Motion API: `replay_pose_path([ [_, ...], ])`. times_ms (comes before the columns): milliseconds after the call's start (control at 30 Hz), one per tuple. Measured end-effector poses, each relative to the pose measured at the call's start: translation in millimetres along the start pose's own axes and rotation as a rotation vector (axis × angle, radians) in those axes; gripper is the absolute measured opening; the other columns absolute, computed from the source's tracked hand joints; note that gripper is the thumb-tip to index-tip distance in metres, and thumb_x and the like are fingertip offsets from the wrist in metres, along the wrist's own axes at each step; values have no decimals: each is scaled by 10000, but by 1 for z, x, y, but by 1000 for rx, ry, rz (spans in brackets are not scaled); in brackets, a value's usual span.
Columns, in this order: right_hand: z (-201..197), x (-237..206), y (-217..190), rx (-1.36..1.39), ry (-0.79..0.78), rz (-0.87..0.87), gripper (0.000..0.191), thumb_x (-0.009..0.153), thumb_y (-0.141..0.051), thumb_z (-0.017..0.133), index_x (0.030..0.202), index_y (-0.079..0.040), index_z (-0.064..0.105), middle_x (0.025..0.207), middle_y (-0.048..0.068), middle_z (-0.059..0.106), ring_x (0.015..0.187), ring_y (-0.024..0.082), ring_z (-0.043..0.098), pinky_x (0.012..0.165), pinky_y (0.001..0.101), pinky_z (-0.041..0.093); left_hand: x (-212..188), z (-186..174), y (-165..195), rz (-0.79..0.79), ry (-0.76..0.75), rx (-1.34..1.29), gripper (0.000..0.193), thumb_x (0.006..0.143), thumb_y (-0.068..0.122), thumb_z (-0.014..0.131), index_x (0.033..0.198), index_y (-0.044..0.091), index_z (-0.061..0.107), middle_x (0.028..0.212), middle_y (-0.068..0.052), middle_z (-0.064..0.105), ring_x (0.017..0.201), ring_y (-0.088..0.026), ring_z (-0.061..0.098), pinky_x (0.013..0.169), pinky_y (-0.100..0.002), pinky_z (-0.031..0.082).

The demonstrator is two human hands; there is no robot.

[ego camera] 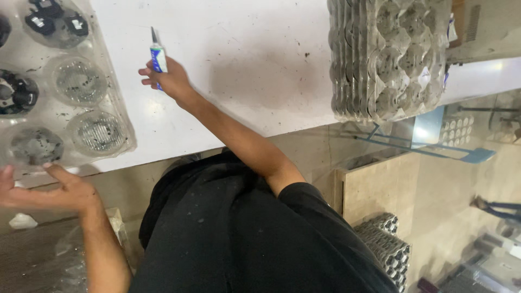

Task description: The person picks black plastic rotor-like components from a molded tray and applies adhesive from a tube to each part, then places the treated parts back into the tray, working through the tray one part at a time.

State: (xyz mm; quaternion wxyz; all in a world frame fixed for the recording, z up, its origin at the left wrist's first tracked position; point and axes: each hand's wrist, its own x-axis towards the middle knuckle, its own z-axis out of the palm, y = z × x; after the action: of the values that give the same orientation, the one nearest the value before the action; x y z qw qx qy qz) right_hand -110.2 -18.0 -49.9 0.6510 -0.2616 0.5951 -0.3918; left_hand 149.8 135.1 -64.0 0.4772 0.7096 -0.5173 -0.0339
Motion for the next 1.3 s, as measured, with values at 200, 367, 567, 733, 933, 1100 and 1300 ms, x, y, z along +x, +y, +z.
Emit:
replay_pose_path([
  [200,-80,-72,27,42,181,-47,170,937,-11,639,1086,14,561,1048,200,750,905,241,757,777,353,617,14,36,40,186,-286,-279,271,1167,91,631,1383,7,491,1415,-162,459,1482,-330,386,1253,-503,335],
  [367,-140,-134,68,172,360,-164,177,946,-12,687,1048,14,545,999,190,739,860,246,754,759,360,623,5,70,67,162,-422,-409,260,1054,-34,594,1303,24,545,1349,-153,520,1415,-292,443,1235,-483,372],
  [567,-195,-190,119,393,570,-179,176,934,-11,688,1056,11,563,966,175,745,822,249,754,756,364,635,-15,100,114,183,-648,-440,144,1012,-79,638,1130,-2,672,1208,-125,672,1226,-286,587,1124,-434,453],
  [733,-224,-234,150,348,797,-326,200,921,13,708,1046,15,552,930,194,736,776,251,745,710,364,626,-42,110,158,136,-758,-611,130,1030,-81,599,1111,-9,670,1116,-113,716,1056,-213,695,996,-339,565],
  [933,-258,-297,179,439,870,-360,197,914,6,702,1037,-5,548,915,152,720,722,196,698,664,337,597,-89,106,208,113,-886,-672,104,1042,-45,597,1117,-10,659,1083,-104,723,1021,-170,708,918,-300,588],
  [1100,-291,-350,207,447,973,-337,196,906,-58,728,1005,-28,562,844,92,674,633,157,649,590,320,573,-143,97,237,73,-986,-671,80,1035,-12,607,1097,-7,658,1058,-98,729,1001,-160,718,852,-285,582],
  [1300,-331,-404,246,447,1136,-241,212,894,-135,775,895,-47,583,692,24,583,508,137,597,486,308,511,-200,101,267,175,-1025,-714,95,1035,-17,629,1118,-1,672,1056,-99,738,966,-154,704,866,-283,561],
])
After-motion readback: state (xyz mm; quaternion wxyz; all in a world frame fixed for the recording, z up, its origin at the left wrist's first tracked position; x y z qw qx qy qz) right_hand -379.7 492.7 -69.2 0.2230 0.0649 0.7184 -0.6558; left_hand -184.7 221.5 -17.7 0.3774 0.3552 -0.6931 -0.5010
